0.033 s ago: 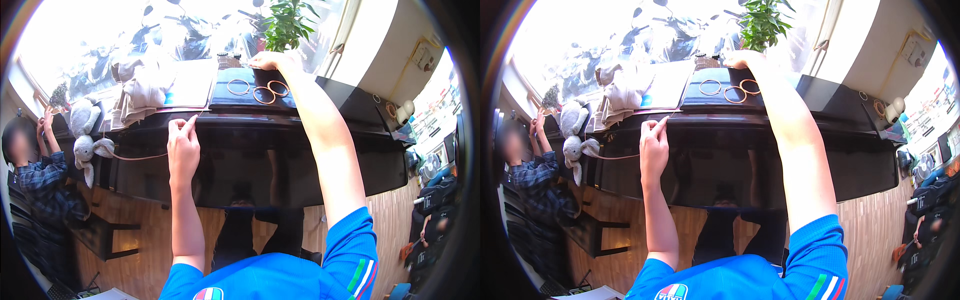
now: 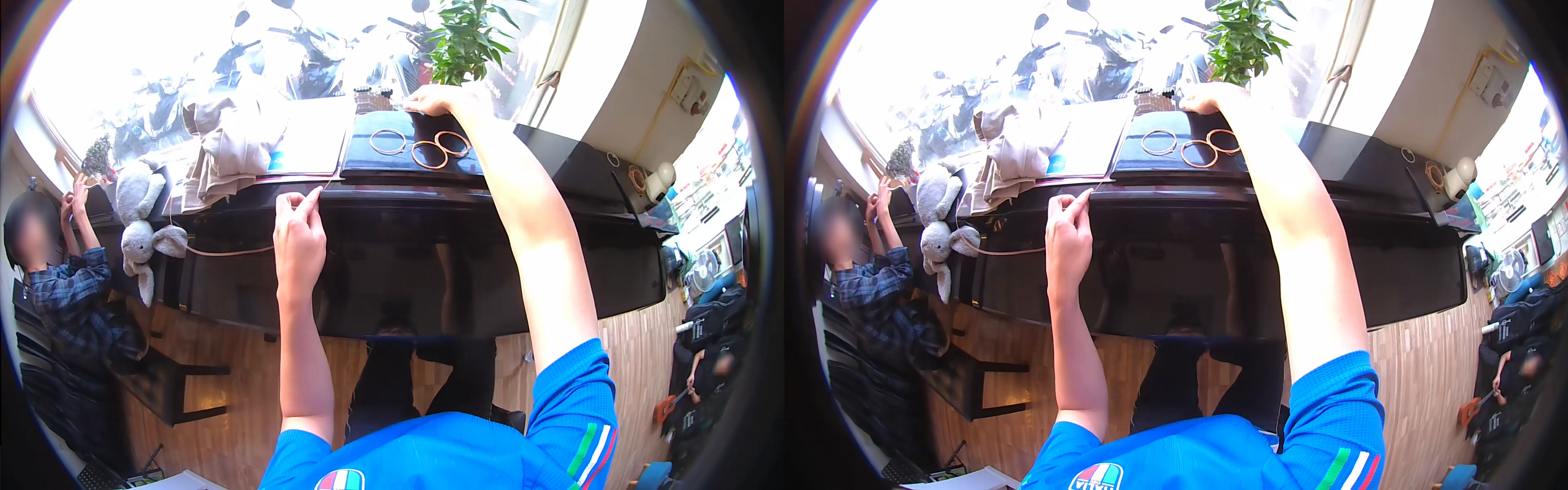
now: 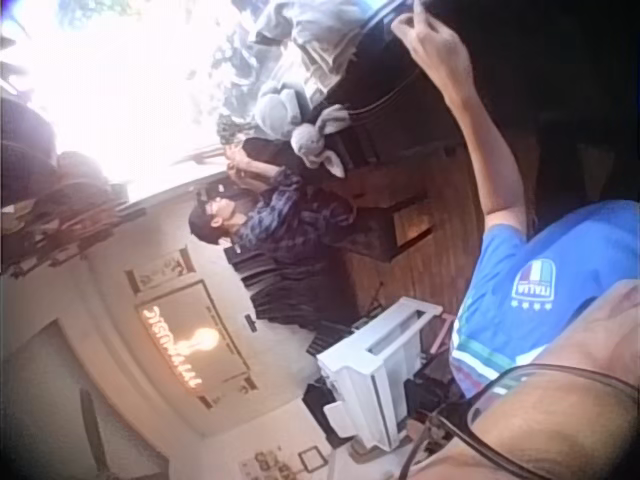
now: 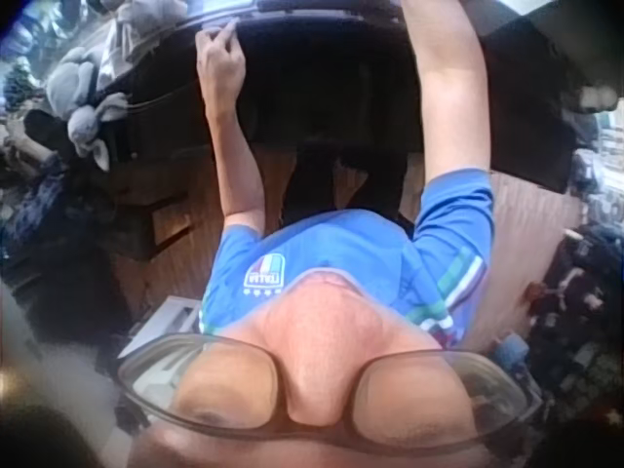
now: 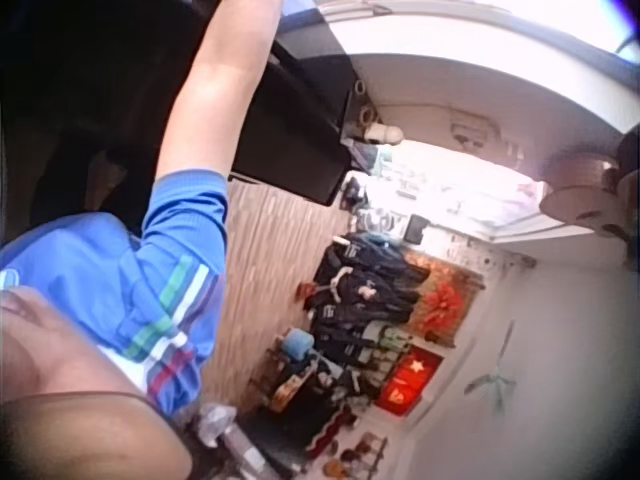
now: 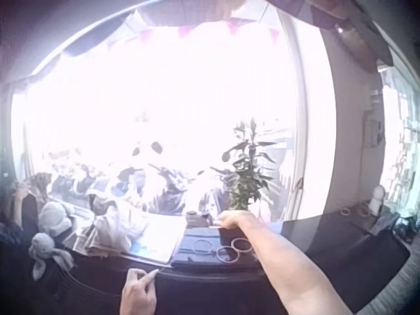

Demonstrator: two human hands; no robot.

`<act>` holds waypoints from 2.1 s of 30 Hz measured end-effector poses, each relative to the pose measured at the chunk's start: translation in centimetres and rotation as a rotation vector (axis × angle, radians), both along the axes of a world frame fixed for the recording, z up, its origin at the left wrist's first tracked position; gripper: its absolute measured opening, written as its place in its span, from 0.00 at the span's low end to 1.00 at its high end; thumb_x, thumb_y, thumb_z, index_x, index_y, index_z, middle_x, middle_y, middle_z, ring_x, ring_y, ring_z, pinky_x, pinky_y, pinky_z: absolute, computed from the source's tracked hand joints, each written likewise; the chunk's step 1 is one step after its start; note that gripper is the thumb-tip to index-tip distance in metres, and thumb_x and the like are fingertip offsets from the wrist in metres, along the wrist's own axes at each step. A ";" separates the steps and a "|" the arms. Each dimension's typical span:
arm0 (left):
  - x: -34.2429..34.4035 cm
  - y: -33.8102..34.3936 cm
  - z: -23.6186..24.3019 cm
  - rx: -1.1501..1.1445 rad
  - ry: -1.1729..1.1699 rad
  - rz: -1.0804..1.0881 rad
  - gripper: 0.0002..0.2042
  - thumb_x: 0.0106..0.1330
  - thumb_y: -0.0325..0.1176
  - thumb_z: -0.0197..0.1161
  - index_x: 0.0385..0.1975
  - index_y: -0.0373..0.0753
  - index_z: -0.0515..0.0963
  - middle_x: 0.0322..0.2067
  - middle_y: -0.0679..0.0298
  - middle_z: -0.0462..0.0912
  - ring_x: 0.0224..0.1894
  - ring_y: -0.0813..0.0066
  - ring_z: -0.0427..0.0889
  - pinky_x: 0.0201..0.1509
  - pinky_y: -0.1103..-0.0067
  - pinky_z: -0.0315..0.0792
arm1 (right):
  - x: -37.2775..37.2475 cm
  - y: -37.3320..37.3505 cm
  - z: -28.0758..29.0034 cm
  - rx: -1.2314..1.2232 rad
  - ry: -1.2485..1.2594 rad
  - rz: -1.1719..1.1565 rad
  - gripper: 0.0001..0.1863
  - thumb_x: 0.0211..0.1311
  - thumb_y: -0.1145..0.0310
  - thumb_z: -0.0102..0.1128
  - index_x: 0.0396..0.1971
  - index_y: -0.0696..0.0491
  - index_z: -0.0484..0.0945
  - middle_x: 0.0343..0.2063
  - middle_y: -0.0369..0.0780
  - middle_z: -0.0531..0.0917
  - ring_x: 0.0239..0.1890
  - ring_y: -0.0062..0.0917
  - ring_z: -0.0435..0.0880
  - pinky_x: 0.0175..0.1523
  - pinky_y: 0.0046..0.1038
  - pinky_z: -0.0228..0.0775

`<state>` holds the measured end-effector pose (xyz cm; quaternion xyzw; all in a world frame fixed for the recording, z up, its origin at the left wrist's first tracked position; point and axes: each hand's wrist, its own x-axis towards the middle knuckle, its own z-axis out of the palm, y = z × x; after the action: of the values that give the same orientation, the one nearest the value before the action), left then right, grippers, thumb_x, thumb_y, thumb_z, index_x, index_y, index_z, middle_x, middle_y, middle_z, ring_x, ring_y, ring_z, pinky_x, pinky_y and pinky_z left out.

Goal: The person sits at a piano and manipulates a thin copper wire by hand. They repeatedly bend the wire into circular loops, adjust the shape, and place the formed loops on the piano surface.

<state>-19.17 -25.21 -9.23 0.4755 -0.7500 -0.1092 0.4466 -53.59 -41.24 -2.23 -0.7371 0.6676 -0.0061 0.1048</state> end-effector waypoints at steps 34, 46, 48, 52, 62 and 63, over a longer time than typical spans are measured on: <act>-2.8 -2.9 1.8 -0.164 -0.116 0.127 0.14 0.67 0.38 0.60 0.43 0.34 0.84 0.31 0.53 0.87 0.36 0.54 0.86 0.45 0.66 0.77 | -2.0 29.9 -7.7 -1.208 -0.170 -0.314 0.09 0.67 0.62 0.63 0.40 0.50 0.85 0.41 0.37 0.87 0.48 0.31 0.83 0.54 0.34 0.68; 1.1 0.7 -1.2 -0.253 0.148 -0.031 0.08 0.62 0.30 0.61 0.38 0.36 0.84 0.43 0.55 0.83 0.52 0.57 0.79 0.60 0.68 0.71 | -2.0 29.5 -9.7 -1.349 -0.040 -0.316 0.06 0.67 0.66 0.60 0.40 0.50 0.80 0.40 0.35 0.85 0.47 0.29 0.82 0.52 0.32 0.65; 2.5 0.2 -1.7 -0.149 0.322 0.015 0.09 0.67 0.32 0.61 0.42 0.36 0.83 0.41 0.57 0.85 0.46 0.63 0.83 0.55 0.71 0.74 | -1.9 29.4 -9.7 -1.358 -0.034 -0.321 0.06 0.67 0.67 0.60 0.41 0.50 0.80 0.40 0.36 0.85 0.47 0.29 0.82 0.53 0.32 0.65; 3.7 0.7 0.4 -0.107 0.559 0.029 0.11 0.73 0.36 0.60 0.43 0.34 0.81 0.38 0.62 0.86 0.41 0.75 0.83 0.49 0.76 0.76 | -1.5 29.3 -9.8 -1.370 -0.031 -0.329 0.06 0.67 0.67 0.60 0.41 0.51 0.79 0.40 0.37 0.84 0.47 0.30 0.82 0.54 0.33 0.66; -6.2 4.9 14.8 -0.257 -0.026 -0.459 0.13 0.68 0.38 0.64 0.42 0.35 0.84 0.37 0.55 0.88 0.42 0.65 0.86 0.52 0.73 0.76 | -1.9 29.8 -10.1 -1.360 0.012 -0.324 0.07 0.68 0.68 0.57 0.42 0.52 0.79 0.41 0.38 0.84 0.48 0.31 0.82 0.55 0.34 0.66; -7.7 3.5 15.1 -0.194 -0.129 -0.497 0.13 0.68 0.38 0.64 0.44 0.35 0.84 0.38 0.55 0.88 0.42 0.65 0.86 0.51 0.72 0.77 | -1.8 29.9 -10.1 -1.360 0.013 -0.324 0.07 0.68 0.67 0.57 0.42 0.52 0.79 0.41 0.38 0.84 0.48 0.31 0.82 0.56 0.34 0.66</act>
<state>-26.91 -21.68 5.92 0.2380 -0.8776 -0.1125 0.4007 -55.44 -11.38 -12.30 -0.5302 0.6179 -0.4338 -0.3858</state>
